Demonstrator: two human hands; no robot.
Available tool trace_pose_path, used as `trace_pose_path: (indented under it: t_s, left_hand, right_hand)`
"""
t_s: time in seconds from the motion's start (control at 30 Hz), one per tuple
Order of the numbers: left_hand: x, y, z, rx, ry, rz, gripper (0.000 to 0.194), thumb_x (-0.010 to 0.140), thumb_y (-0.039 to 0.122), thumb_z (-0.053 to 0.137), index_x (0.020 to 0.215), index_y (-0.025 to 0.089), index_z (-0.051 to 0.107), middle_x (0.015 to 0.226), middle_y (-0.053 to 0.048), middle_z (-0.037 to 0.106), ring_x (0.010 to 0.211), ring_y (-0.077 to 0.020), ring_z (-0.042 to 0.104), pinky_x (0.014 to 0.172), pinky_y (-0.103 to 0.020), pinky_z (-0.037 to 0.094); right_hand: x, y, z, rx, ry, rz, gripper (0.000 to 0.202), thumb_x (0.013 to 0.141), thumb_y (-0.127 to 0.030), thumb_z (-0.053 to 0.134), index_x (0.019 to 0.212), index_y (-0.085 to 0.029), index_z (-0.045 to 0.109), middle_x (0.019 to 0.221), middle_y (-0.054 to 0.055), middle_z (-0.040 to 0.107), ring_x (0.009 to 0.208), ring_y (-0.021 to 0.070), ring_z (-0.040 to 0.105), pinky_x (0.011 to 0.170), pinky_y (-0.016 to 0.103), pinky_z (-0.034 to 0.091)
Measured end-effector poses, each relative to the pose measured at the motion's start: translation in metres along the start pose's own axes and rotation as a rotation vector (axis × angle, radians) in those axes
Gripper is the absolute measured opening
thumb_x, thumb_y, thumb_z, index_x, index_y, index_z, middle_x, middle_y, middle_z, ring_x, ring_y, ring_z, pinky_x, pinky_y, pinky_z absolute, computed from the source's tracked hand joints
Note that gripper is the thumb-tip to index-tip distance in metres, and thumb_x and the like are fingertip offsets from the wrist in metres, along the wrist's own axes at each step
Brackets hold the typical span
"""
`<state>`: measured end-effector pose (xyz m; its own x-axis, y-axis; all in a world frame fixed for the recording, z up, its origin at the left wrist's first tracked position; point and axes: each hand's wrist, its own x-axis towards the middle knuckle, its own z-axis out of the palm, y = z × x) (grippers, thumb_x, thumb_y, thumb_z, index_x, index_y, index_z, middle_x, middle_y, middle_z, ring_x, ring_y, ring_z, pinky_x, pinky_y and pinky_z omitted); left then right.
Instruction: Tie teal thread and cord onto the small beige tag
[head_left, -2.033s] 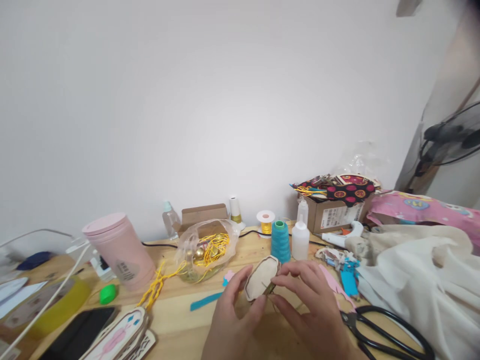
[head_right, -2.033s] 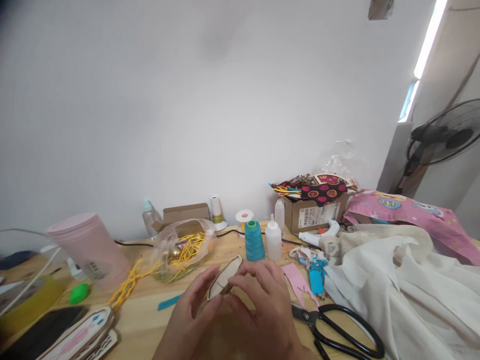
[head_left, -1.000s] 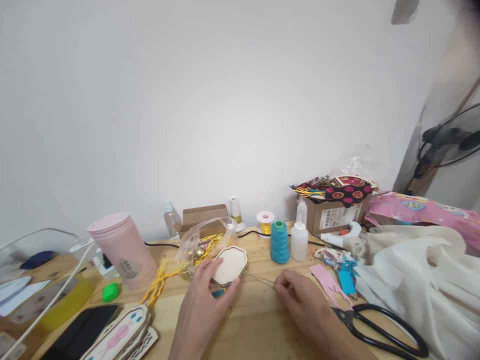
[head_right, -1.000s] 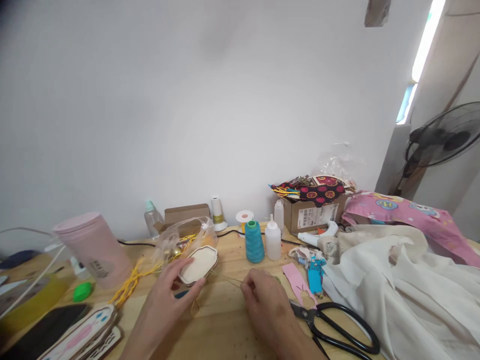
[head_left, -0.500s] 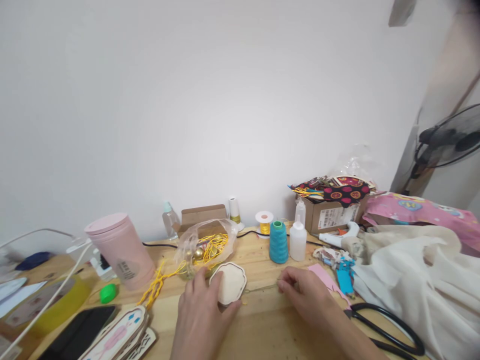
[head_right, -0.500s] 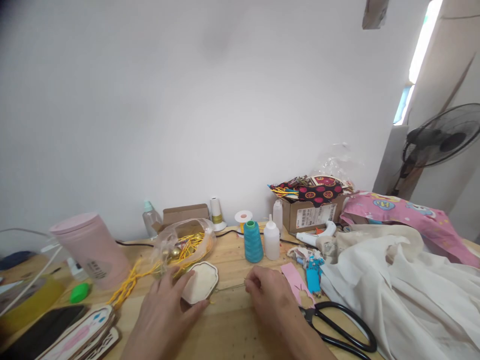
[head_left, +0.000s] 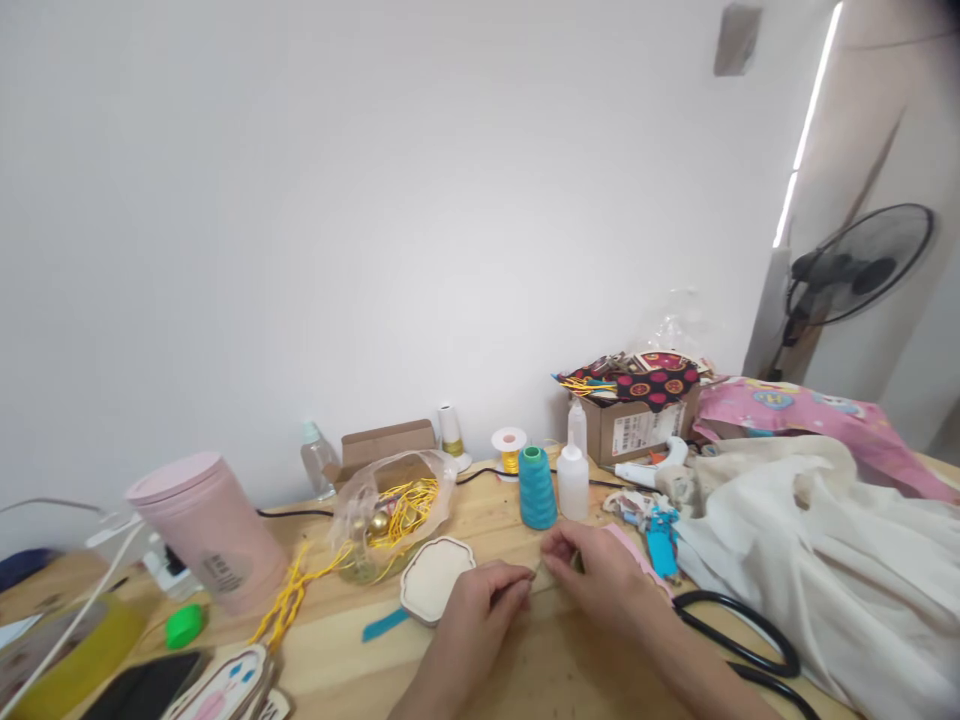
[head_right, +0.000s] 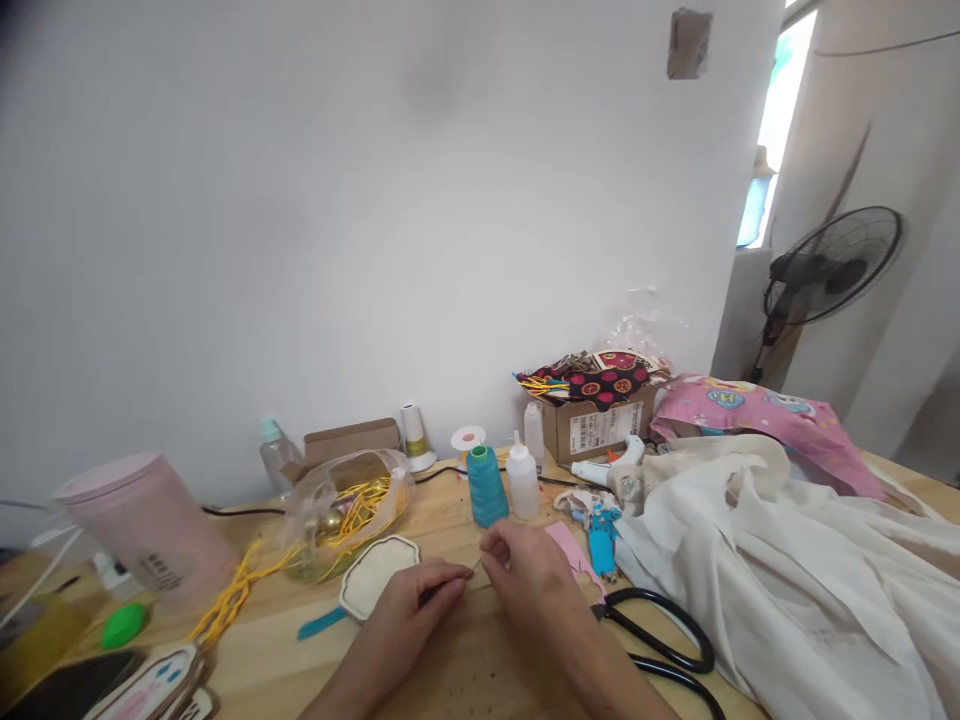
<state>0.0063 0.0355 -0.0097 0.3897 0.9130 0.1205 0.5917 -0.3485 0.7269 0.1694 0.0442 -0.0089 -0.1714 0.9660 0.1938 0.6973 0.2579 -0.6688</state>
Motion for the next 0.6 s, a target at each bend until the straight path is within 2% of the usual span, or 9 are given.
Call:
trace_pose_path:
  t_s: [0.07,0.17,0.23,0.3,0.4,0.53,0.6]
  left_hand:
    - [-0.003,-0.006,-0.001,0.006,0.012,-0.021,0.027,0.080,0.024,0.042,0.082,0.017,0.068,0.082,-0.005,0.070,0.078,-0.0184,0.060,0.070,-0.025,0.044]
    - [-0.006,-0.011,-0.003,0.011,0.013,-0.043,0.027,0.079,0.025,0.043,0.084,0.017,0.068,0.081,-0.005,0.070,0.077,-0.0177,0.060,0.069,-0.024,0.044]
    - [-0.008,-0.011,-0.006,0.013,0.000,-0.049,0.027,0.079,0.025,0.043,0.085,0.018,0.068,0.080,-0.004,0.069,0.075,-0.0172,0.059,0.068,-0.024,0.043]
    - [-0.008,-0.012,-0.008,0.014,-0.026,-0.048,0.025,0.077,0.025,0.046,0.086,0.019,0.069,0.079,-0.004,0.069,0.073,-0.0170,0.059,0.065,-0.024,0.043]
    - [-0.010,-0.011,-0.010,0.026,-0.069,-0.040,0.021,0.070,0.022,0.054,0.085,0.019,0.069,0.073,-0.003,0.066,0.065,-0.0168,0.057,0.059,-0.024,0.042]
    - [-0.013,-0.006,-0.013,0.150,-0.069,-0.005,0.026,0.067,0.014,0.052,0.087,0.019,0.068,0.074,-0.004,0.065,0.067,-0.0177,0.057,0.063,-0.026,0.041]
    - [-0.014,-0.004,-0.016,0.227,-0.074,-0.001,0.027,0.068,0.012,0.048,0.085,0.019,0.067,0.075,-0.005,0.066,0.070,-0.0192,0.057,0.065,-0.027,0.041]
  right_hand:
    - [-0.008,0.001,-0.016,-0.036,0.007,0.002,0.014,0.069,-0.018,0.050,0.078,-0.019,0.060,0.079,0.003,0.066,0.077,0.0193,0.058,0.067,0.027,0.040]
    - [-0.037,0.011,-0.047,-0.095,-0.024,0.005,0.012,0.067,-0.019,0.051,0.074,-0.020,0.060,0.080,0.004,0.065,0.079,0.0213,0.058,0.069,0.029,0.042]
    - [-0.061,0.023,-0.064,-0.201,-0.099,0.031,0.019,0.069,-0.020,0.049,0.084,-0.023,0.061,0.087,0.004,0.065,0.082,0.0210,0.058,0.072,0.028,0.043]
    - [-0.080,0.035,-0.074,-0.280,-0.207,0.082,0.021,0.066,-0.018,0.049,0.081,-0.024,0.062,0.087,0.004,0.065,0.079,0.0210,0.059,0.069,0.028,0.044]
    - [-0.092,0.044,-0.077,-0.330,-0.164,0.148,0.035,0.055,-0.008,0.048,0.084,-0.024,0.061,0.093,0.005,0.064,0.086,0.0222,0.058,0.074,0.027,0.043]
    - [-0.090,0.046,-0.073,-0.316,-0.123,0.284,0.027,0.047,-0.007,0.046,0.065,-0.024,0.056,0.068,0.003,0.063,0.061,0.0205,0.056,0.056,0.028,0.039]
    - [-0.092,0.051,-0.071,-0.231,-0.078,0.314,0.022,0.045,-0.008,0.048,0.058,-0.025,0.053,0.058,0.002,0.059,0.053,0.0193,0.051,0.051,0.029,0.035]
